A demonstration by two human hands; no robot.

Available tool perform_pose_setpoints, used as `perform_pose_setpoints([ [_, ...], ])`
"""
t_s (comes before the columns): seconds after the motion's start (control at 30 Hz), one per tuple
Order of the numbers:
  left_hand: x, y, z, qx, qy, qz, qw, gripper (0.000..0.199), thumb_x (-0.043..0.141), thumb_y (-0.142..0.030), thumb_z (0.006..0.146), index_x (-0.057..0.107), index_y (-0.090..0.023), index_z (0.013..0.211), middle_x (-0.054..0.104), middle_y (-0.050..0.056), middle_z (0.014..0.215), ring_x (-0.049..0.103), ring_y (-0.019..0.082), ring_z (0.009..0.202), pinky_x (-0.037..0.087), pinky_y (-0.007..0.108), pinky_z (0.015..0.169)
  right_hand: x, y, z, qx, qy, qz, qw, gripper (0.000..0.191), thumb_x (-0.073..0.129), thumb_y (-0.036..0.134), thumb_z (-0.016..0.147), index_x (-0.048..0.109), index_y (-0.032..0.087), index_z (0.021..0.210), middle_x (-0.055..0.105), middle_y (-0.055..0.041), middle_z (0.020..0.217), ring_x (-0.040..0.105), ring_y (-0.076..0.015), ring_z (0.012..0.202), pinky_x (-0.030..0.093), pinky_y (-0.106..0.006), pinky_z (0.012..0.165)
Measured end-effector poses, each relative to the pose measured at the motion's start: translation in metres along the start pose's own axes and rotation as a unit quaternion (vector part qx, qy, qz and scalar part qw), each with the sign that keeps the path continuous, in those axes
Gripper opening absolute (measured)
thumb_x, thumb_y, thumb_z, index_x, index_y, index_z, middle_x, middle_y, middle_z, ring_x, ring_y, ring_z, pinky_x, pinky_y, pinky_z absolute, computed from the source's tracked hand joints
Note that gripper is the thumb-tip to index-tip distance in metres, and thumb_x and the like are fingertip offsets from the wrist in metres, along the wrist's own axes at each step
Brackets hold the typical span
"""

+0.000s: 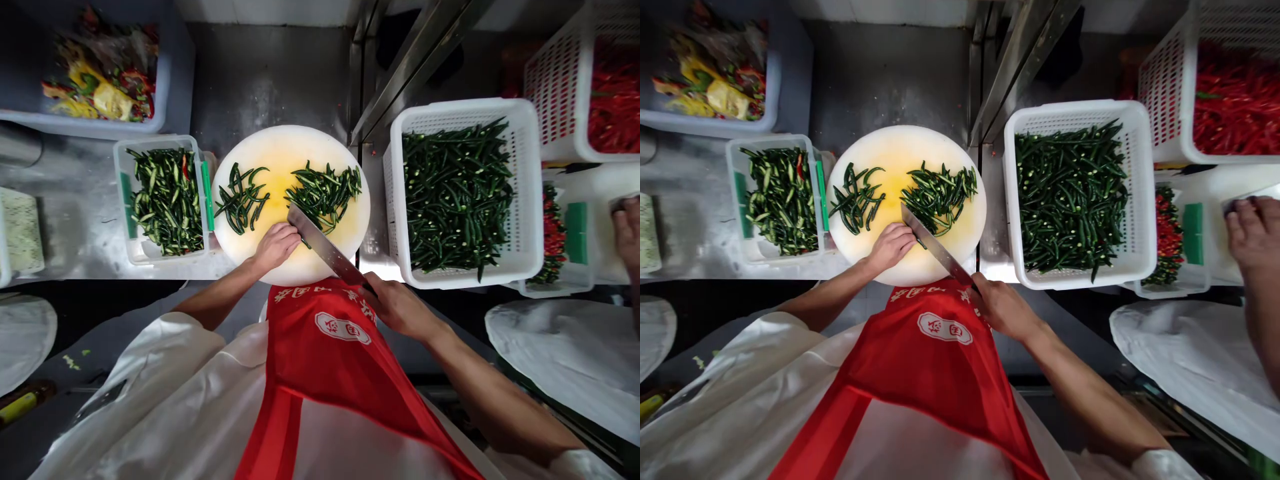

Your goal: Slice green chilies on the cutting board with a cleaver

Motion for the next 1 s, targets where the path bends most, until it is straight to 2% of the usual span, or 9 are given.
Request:
perform_pose_setpoints([
  [0.13, 0.000, 0.002, 0.001, -0.004, 0.007, -0.010, 1.000, 0.025, 0.044, -0.031, 0.098, 0.068, -0.021, 0.100, 0.067, 0.008, 0.105, 0.057, 0.022, 0.103, 0.047, 0.041, 0.096, 0.003, 0.001, 0.002, 0.009, 0.009, -0.007, 1.000, 0.020, 0.036, 0.040, 0.101, 0.047, 0.023, 0.100, 0.071, -0.0076, 0.084, 0.066, -0.0213, 0.072, 0.029, -0.029, 0.058],
  [0.27, 0.001, 0.005, 0.001, 0.004, 0.009, -0.020, 1.000, 0.025, 0.045, -0.031, 0.098, 0.067, -0.021, 0.100, 0.067, 0.007, 0.103, 0.057, 0.022, 0.104, 0.046, 0.042, 0.098, 0.018, 0.006, 0.028, 0.025, 0.010, -0.048, 0.998, 0.021, 0.034, 0.037, 0.102, 0.047, 0.020, 0.106, 0.073, -0.0099, 0.089, 0.068, -0.0226, 0.078, 0.031, -0.029, 0.060],
  [0.4, -0.001, -0.001, 0.001, 0.013, -0.006, -0.020, 1.000, 0.024, 0.045, -0.030, 0.098, 0.067, -0.020, 0.097, 0.068, 0.008, 0.102, 0.057, 0.021, 0.101, 0.047, 0.040, 0.097, 0.025, 0.007, 0.058, 0.034, -0.021, -0.067, 0.997, 0.025, 0.034, 0.038, 0.102, 0.047, 0.019, 0.110, 0.073, -0.0101, 0.090, 0.068, -0.0234, 0.080, 0.032, -0.028, 0.061],
  [0.53, -0.016, -0.004, 0.004, 0.020, -0.001, -0.012, 1.000, 0.024, 0.045, -0.030, 0.098, 0.066, -0.019, 0.095, 0.068, 0.007, 0.099, 0.059, 0.020, 0.097, 0.049, 0.038, 0.092, 0.017, 0.004, 0.056, 0.021, -0.060, -0.043, 0.997, 0.028, 0.034, 0.040, 0.101, 0.048, 0.019, 0.112, 0.072, -0.0095, 0.089, 0.068, -0.0250, 0.081, 0.035, -0.029, 0.062],
  [0.63, -0.058, 0.025, 0.014, -0.043, -0.068, 0.032, 0.996, 0.026, 0.044, -0.032, 0.097, 0.066, -0.019, 0.091, 0.067, 0.008, 0.097, 0.059, 0.021, 0.095, 0.049, 0.039, 0.088, 0.013, 0.000, 0.036, 0.014, -0.083, -0.018, 0.996, 0.030, 0.033, 0.041, 0.100, 0.050, 0.020, 0.113, 0.072, -0.0095, 0.090, 0.067, -0.0253, 0.081, 0.037, -0.029, 0.063],
  [0.73, -0.105, 0.084, 0.030, -0.198, -0.139, 0.123, 0.963, 0.023, 0.048, -0.032, 0.093, 0.066, -0.018, 0.086, 0.066, 0.011, 0.093, 0.060, 0.026, 0.097, 0.048, 0.042, 0.089, 0.022, 0.000, 0.017, -0.011, -0.049, -0.005, 0.999, 0.031, 0.032, 0.043, 0.101, 0.053, 0.021, 0.106, 0.072, -0.0087, 0.089, 0.067, -0.0243, 0.080, 0.038, -0.030, 0.064],
  [0.87, -0.112, 0.145, 0.058, -0.356, -0.034, 0.195, 0.913, 0.012, 0.061, -0.027, 0.080, 0.066, -0.016, 0.080, 0.065, 0.014, 0.082, 0.063, 0.033, 0.092, 0.048, 0.047, 0.084, 0.035, 0.000, 0.007, -0.038, -0.009, -0.004, 0.999, 0.033, 0.031, 0.044, 0.101, 0.054, 0.023, 0.110, 0.072, -0.0082, 0.095, 0.067, -0.0229, 0.084, 0.040, -0.030, 0.068],
  [0.93, -0.110, 0.150, 0.069, -0.371, -0.009, 0.198, 0.907, 0.008, 0.063, -0.024, 0.077, 0.065, -0.016, 0.079, 0.065, 0.013, 0.080, 0.063, 0.033, 0.090, 0.049, 0.047, 0.082, 0.037, -0.003, 0.008, -0.033, -0.014, 0.001, 0.999, 0.033, 0.031, 0.044, 0.101, 0.054, 0.022, 0.110, 0.072, -0.0086, 0.095, 0.067, -0.0231, 0.083, 0.040, -0.029, 0.067],
  [1.0, -0.113, 0.138, 0.075, -0.343, -0.034, 0.175, 0.922, 0.007, 0.062, -0.023, 0.079, 0.064, -0.017, 0.080, 0.066, 0.012, 0.084, 0.063, 0.030, 0.089, 0.049, 0.045, 0.082, 0.035, -0.008, 0.010, -0.017, -0.031, 0.023, 0.999, 0.030, 0.033, 0.043, 0.100, 0.053, 0.022, 0.104, 0.071, -0.0082, 0.090, 0.067, -0.0232, 0.079, 0.039, -0.029, 0.065],
])
Point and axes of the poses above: each hand's wrist, its own z-axis towards the middle knuckle, its own x-axis out of the palm, y = z × x, the point moved 10 cm from there along z, towards the middle knuckle
